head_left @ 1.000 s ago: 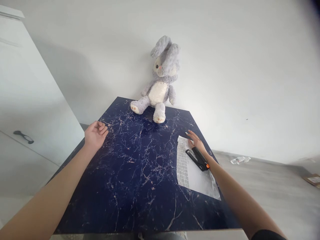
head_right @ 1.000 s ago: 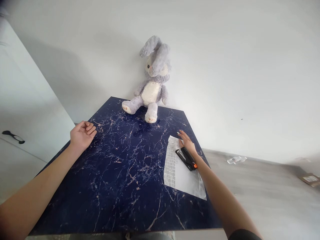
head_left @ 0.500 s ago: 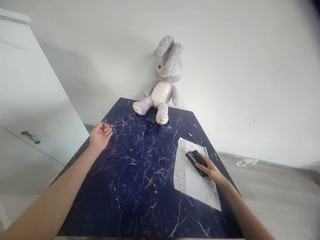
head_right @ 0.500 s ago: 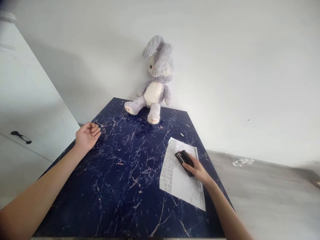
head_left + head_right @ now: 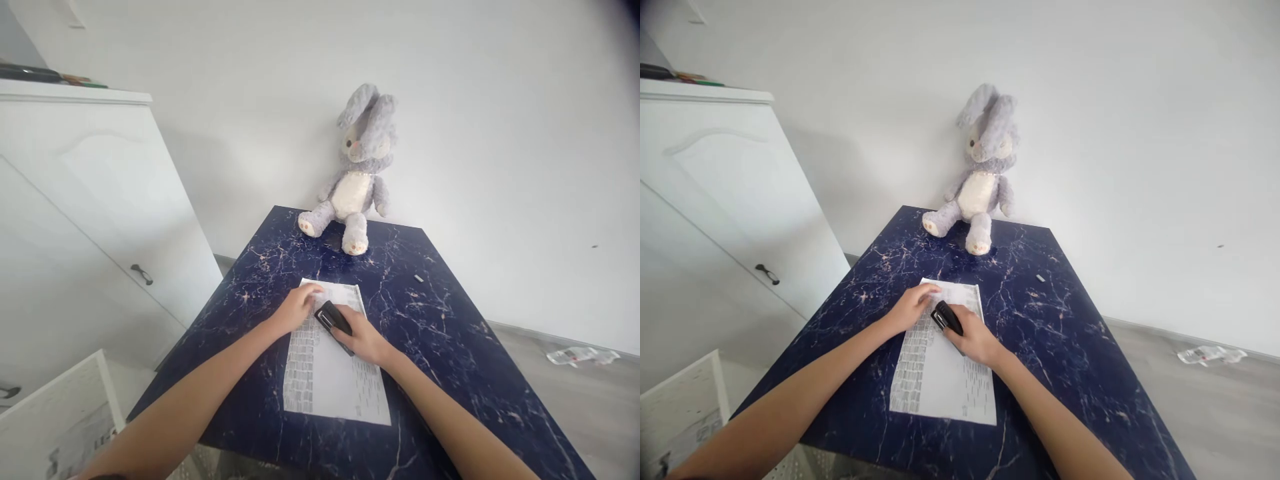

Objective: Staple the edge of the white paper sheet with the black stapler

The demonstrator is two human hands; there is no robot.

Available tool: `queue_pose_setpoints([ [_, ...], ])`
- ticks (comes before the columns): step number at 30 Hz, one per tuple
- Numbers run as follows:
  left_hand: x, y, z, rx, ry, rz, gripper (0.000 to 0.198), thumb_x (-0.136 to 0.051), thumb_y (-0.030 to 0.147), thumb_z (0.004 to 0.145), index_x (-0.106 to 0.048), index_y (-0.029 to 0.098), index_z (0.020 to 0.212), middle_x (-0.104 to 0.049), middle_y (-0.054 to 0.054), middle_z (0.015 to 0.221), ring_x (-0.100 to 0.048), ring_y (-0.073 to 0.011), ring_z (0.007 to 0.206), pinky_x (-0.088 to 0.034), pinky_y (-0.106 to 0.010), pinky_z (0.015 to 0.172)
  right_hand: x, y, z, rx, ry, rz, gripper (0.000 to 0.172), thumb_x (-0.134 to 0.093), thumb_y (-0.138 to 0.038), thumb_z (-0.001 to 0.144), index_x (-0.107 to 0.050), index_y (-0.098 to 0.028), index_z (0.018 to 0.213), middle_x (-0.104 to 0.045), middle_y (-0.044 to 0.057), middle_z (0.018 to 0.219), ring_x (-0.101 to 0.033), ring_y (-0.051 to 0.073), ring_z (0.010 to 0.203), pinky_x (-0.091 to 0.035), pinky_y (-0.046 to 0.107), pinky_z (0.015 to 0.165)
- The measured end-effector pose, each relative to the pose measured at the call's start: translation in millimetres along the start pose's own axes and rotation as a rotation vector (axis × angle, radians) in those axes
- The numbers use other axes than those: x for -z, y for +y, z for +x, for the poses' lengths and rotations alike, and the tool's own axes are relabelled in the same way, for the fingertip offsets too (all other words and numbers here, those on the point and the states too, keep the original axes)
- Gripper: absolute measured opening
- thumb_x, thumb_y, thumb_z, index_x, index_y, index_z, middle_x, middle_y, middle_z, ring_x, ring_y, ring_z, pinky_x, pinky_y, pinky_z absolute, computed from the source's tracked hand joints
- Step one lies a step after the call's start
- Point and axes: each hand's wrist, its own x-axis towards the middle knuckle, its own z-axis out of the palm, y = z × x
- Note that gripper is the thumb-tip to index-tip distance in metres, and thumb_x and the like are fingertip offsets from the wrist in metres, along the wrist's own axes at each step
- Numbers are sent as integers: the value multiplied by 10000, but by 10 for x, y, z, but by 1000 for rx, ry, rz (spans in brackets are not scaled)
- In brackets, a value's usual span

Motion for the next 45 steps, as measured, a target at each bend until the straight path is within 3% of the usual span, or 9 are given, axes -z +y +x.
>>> queue_pose_setpoints([
  [4,44,-117,-53,-188,-125,401,327,-487,215,970,-607,206,1275,-588,-111,1363,-524,-254,1302,-403,-463,1145,159,4,36,20,-40,14,322,-583,-266,916,-592,-204,1232,-681,56,1067,-622,229,930,-472,347,842],
  [10,-41,-147,9,-255,-193,526,343,-449,259,1008,-586,206,1319,-568,-107,1411,-496,-247,1353,-399,-452,1158,391,81,-60,17,-103,11,272,-548,-347,965,-625,-197,1179,-680,21,929,-603,194,801,-475,312,754],
  [20,-5,-111,0,-254,-90,673,314,-499,256,984,-608,184,1269,-537,-126,1405,-470,-290,1346,-387,-502,1146,553,202,-137,-17,-219,231,587,-649,-401,895,-500,-257,1444,-624,75,1341,-630,278,1113,-540,422,945],
  [26,31,-141,11,-154,-65,701,292,-510,245,973,-611,205,1244,-601,-101,1285,-541,-275,1230,-445,-487,1068,259,113,-63,-9,68,183,497,-604,-293,907,-541,-233,1396,-640,69,1323,-603,280,1175,-461,469,1060],
  [30,41,-145,29,-150,-59,672,293,-495,253,975,-615,218,1240,-604,-100,1284,-540,-283,1227,-438,-497,1062,168,29,-12,2,117,120,440,-580,-309,928,-569,-235,1361,-664,62,1277,-621,254,1141,-478,417,1032],
  [33,45,-161,38,-151,-55,634,303,-501,273,971,-623,229,1245,-611,-102,1280,-540,-299,1232,-424,-517,1071,328,162,-11,-18,230,81,362,-445,-387,1002,-646,-229,1259,-689,60,1237,-630,235,1132,-485,392,1019],
  [38,41,-201,49,-147,-53,584,314,-509,307,970,-644,232,1243,-616,-107,1302,-544,-307,1243,-406,-527,1086,824,824,-109,-187,628,-248,261,-536,-352,899,-727,-191,975,-737,76,927,-670,224,825,-544,381,843],
  [41,36,-185,51,-143,-98,601,340,-503,326,978,-634,231,1278,-605,-103,1353,-522,-306,1283,-367,-534,1114,993,1148,-176,-270,696,-435,232,-532,-276,855,-732,-187,934,-728,89,915,-652,234,797,-527,399,842],
  [45,28,-135,31,-144,-200,624,414,-463,378,1002,-558,264,1389,-526,-87,1475,-436,-301,1390,-226,-579,1189,962,1207,-169,-232,699,-518,255,-495,-240,874,-725,-195,976,-715,108,1034,-633,274,974,-477,429,948],
])
